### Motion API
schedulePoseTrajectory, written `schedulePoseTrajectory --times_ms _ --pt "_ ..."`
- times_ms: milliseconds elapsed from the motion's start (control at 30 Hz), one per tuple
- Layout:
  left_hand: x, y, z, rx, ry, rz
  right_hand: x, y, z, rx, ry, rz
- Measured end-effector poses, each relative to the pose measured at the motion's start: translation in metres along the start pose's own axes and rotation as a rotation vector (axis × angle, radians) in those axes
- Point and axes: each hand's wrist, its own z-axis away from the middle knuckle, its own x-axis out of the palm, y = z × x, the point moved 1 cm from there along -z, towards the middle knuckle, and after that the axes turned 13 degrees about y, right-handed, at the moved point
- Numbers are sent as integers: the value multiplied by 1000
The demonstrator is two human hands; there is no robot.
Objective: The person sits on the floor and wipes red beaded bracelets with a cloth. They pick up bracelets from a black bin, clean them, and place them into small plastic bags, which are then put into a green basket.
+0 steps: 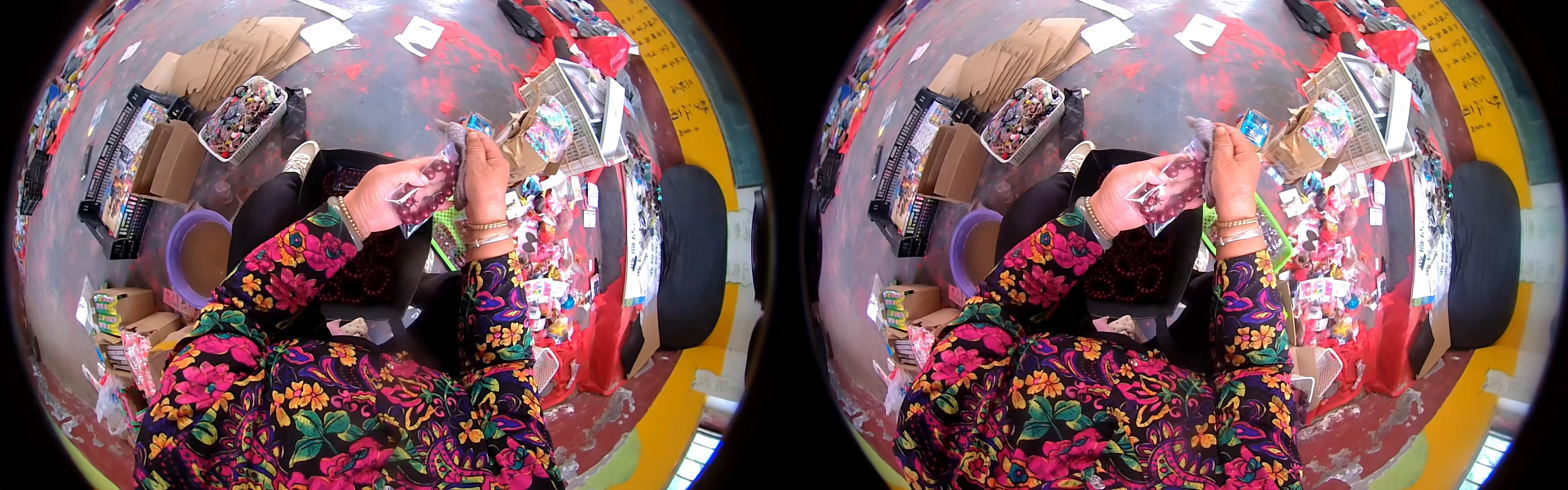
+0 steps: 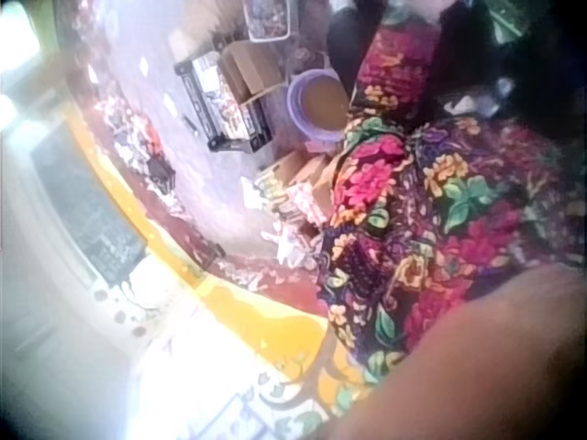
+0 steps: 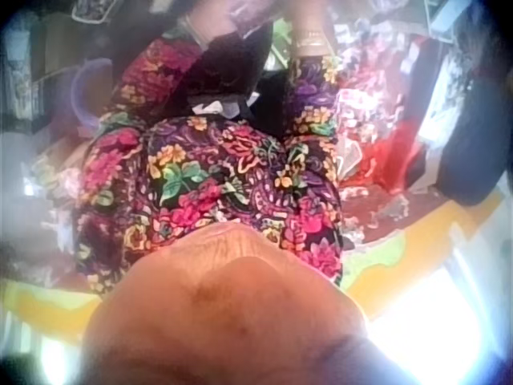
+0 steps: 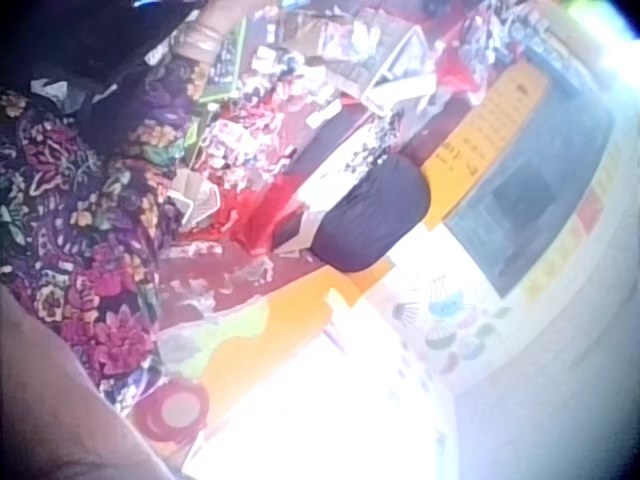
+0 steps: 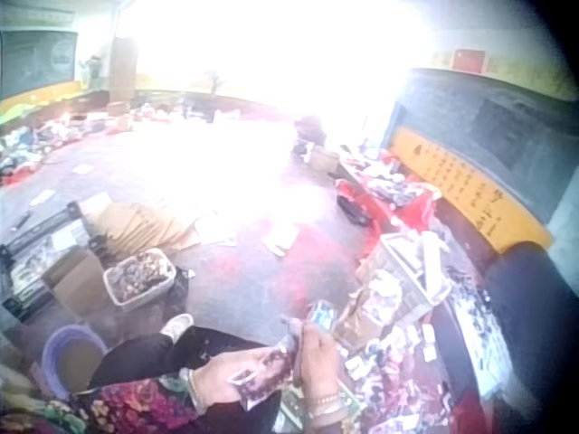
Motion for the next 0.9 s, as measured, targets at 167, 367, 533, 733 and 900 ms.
schedulePoseTrajectory --times_ms 167,367,533,733,900 --pt "-13 14 -3 134 57 171 -15 -25 -2 178 130 -266" --pt "-15 11 -6 166 -24 202 11 -23 22 -268 -103 91" --pt "-41 17 -13 236 -33 305 31 -27 42 -463 -225 89" --pt "-7 43 9 312 148 244 27 -52 76 -691 -443 20" --pt "-12 35 0 315 138 248 29 -55 68 -888 -330 177"
